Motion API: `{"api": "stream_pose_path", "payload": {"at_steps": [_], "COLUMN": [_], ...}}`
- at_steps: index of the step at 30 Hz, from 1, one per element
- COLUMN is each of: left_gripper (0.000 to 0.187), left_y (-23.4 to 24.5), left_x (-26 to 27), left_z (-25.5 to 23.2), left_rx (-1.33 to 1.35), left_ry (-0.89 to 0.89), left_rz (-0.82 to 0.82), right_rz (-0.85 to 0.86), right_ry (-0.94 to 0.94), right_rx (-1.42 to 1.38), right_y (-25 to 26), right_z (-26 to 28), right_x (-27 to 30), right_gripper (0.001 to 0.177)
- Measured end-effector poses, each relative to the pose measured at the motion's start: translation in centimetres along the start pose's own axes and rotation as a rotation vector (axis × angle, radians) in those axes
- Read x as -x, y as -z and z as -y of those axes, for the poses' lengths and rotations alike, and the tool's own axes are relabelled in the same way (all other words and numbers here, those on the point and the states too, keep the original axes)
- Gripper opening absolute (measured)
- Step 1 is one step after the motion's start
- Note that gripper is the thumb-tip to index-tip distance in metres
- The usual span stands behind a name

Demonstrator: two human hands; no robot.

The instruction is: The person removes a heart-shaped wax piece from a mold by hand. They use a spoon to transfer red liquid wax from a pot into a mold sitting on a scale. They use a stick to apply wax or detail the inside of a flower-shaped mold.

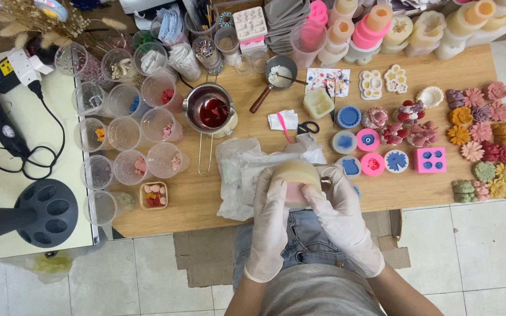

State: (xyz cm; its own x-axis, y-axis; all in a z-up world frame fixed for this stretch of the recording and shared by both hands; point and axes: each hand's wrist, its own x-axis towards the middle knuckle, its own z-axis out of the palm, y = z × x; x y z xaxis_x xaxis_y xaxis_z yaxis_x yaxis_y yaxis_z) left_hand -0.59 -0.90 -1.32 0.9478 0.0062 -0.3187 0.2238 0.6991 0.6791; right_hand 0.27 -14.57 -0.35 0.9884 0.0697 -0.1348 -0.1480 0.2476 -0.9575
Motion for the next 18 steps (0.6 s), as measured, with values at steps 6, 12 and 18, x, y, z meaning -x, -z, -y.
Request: {"api": "stream_pose_path", "payload": {"at_steps": [6, 12, 18], "left_gripper": [0.029, 0.030, 0.030], "left_y": [1.5, 2.9, 2.9], "left_x": [-0.8, -1.0, -1.4], "left_z": [0.5, 2.0, 3.6], "left_rx": [-0.111, -0.015, -0.159], "left_ry": [-0.053, -0.044, -0.159], "left_rz": [-0.043, -0.101, -0.225], "right_rz": [-0.008, -0.016, -0.065], "right_ry": [-0.027, 0.014, 0.084], "right_rx": [0.021, 0.138, 0.231], "right_y": [1.3, 2.3, 1.5], "right_z": [-0.7, -1.7, -1.8], "right_x": [0.0, -0.2, 0.1], "right_gripper": [0.031, 0.035, 0.037]}}
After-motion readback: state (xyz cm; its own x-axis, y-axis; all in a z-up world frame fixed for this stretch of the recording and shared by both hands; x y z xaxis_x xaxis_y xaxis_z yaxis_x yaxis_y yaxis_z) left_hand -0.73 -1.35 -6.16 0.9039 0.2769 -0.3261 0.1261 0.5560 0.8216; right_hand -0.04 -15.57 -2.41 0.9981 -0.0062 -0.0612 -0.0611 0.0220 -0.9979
